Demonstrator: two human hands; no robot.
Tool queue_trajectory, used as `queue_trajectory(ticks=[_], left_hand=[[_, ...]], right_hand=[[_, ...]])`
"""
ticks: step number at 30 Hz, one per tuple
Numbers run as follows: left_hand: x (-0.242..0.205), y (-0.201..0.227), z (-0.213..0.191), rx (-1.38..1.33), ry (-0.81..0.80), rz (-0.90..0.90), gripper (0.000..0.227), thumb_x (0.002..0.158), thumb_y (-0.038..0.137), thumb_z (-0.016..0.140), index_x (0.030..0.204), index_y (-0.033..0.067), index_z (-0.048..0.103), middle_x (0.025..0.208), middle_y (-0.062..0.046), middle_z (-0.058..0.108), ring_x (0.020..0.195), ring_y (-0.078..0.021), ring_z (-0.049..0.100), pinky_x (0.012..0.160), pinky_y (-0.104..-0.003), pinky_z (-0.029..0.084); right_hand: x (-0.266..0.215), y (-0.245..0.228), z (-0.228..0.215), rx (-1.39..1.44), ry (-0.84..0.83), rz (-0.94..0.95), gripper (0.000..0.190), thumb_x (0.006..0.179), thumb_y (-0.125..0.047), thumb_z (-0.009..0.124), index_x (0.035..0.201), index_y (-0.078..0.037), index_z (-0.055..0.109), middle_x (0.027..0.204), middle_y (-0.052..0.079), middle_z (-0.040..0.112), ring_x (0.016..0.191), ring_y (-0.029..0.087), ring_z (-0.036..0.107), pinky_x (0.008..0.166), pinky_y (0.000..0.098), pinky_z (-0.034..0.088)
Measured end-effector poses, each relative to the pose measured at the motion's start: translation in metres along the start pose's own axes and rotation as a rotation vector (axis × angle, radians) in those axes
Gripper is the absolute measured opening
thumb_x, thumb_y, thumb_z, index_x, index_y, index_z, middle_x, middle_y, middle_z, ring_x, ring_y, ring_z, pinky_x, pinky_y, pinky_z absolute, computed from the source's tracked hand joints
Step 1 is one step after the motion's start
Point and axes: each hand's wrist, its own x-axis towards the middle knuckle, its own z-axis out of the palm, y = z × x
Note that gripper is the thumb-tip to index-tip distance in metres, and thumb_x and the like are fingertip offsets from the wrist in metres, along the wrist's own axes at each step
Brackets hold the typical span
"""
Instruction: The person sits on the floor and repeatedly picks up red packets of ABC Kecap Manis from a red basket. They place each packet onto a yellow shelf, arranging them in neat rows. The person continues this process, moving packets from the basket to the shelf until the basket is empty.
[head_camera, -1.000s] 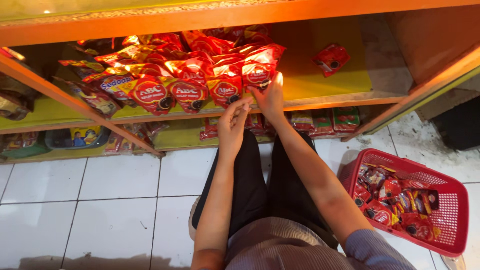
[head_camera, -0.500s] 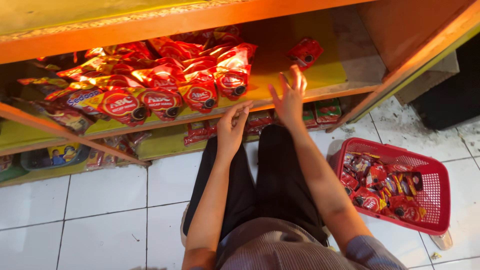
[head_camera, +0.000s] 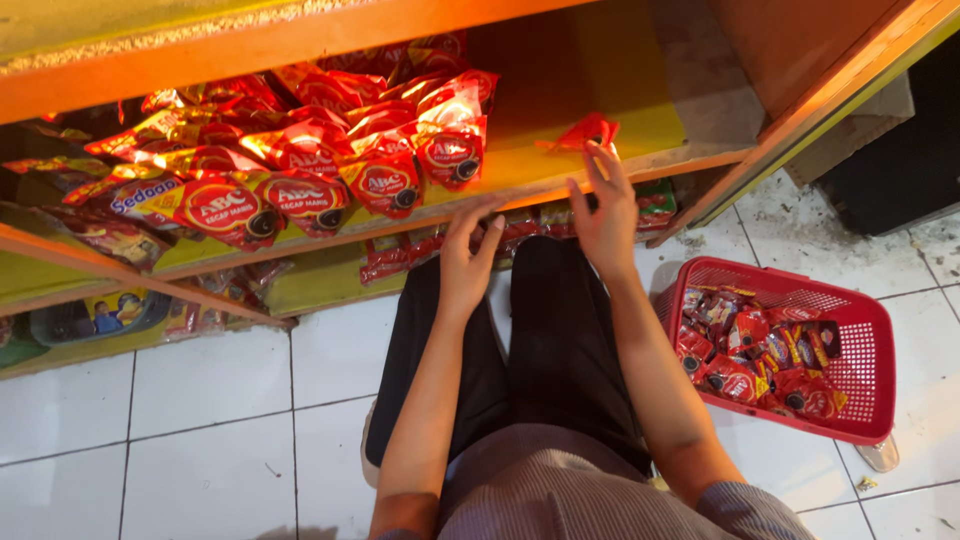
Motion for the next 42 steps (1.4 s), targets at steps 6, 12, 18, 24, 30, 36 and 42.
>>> queue_trajectory(ticks=[6, 12, 18, 24, 30, 36, 42], left_hand=[[0.008, 0.005, -0.006, -0.008, -0.044, 0.24, 0.063, 0.092, 0.019, 0.079, 0.144, -0.0017, 0.052, 0.148, -0.02, 0.054, 0.141, -0.0282, 0.048, 0.116, -0.038, 0.037], [0.006, 0.018, -0.002, -0.628, -0.285, -0.01, 0.047, 0.099, 0.011, 0.074, 0.14, -0.0024, 0.057, 0.132, -0.015, 0.067, 0.123, -0.0175, 0.063, 0.107, -0.034, 0.049], [0.006, 0.024, -0.015, -0.636, -0.195, 0.006, 0.034, 0.098, 0.007, 0.073, 0.13, -0.0033, 0.065, 0.118, -0.008, 0.075, 0.108, -0.0128, 0.071, 0.097, -0.028, 0.057], [-0.009, 0.004, -0.026, -0.381, -0.167, 0.078, 0.046, 0.095, 0.007, 0.077, 0.137, -0.0025, 0.062, 0.114, -0.008, 0.075, 0.104, -0.0117, 0.071, 0.09, -0.025, 0.057], [-0.014, -0.008, -0.034, -0.213, 0.085, 0.04, 0.062, 0.096, 0.013, 0.073, 0.153, 0.0106, 0.049, 0.142, -0.011, 0.061, 0.124, -0.0171, 0.063, 0.092, -0.027, 0.056], [-0.009, -0.005, -0.05, -0.07, 0.264, 0.123, 0.055, 0.102, 0.017, 0.069, 0.153, 0.0167, 0.05, 0.162, -0.013, 0.04, 0.142, -0.0205, 0.052, 0.094, -0.03, 0.059], [-0.012, -0.007, -0.061, -0.015, 0.258, 0.083, 0.056, 0.101, 0.018, 0.069, 0.153, 0.0189, 0.05, 0.168, -0.017, 0.034, 0.143, -0.0249, 0.051, 0.093, -0.031, 0.055]], right_hand=[[0.014, -0.068, -0.05, 0.242, -0.062, 0.055, 0.031, 0.101, 0.002, 0.071, 0.132, 0.005, 0.071, 0.14, 0.01, 0.063, 0.128, 0.022, 0.064, 0.11, 0.0336, 0.05], [0.028, -0.097, -0.054, 0.877, -0.202, 0.227, 0.037, 0.103, 0.014, 0.068, 0.14, 0.009, 0.067, 0.149, 0.008, 0.051, 0.117, 0.012, 0.058, 0.105, 0.0277, 0.051], [0.022, -0.1, -0.048, 1.096, -0.216, 0.184, 0.083, 0.094, 0.005, 0.069, 0.157, -0.016, 0.02, 0.139, 0.009, 0.054, 0.11, 0.011, 0.069, 0.094, 0.0276, 0.059], [-0.002, -0.052, -0.018, 0.59, -0.494, 0.561, 0.02, 0.103, -0.02, 0.07, 0.104, -0.001, 0.077, 0.067, 0.004, 0.065, 0.054, 0.007, 0.05, 0.05, 0.0222, 0.035], [0.004, -0.048, 0.026, 0.662, -0.364, 0.454, 0.02, 0.104, -0.018, 0.069, 0.111, 0.0, 0.073, 0.078, 0.004, 0.072, 0.064, 0.005, 0.062, 0.055, 0.0199, 0.044], [0.025, -0.036, 0.108, 0.582, -0.278, 0.254, 0.03, 0.104, -0.016, 0.067, 0.126, 0.0, 0.056, 0.101, 0.006, 0.072, 0.075, 0.009, 0.073, 0.062, 0.0239, 0.056], [0.007, -0.052, 0.132, 0.37, -0.119, 0.19, 0.044, 0.089, -0.019, 0.087, 0.109, 0.003, 0.054, 0.088, 0.01, 0.07, 0.063, 0.012, 0.066, 0.055, 0.0257, 0.052]])
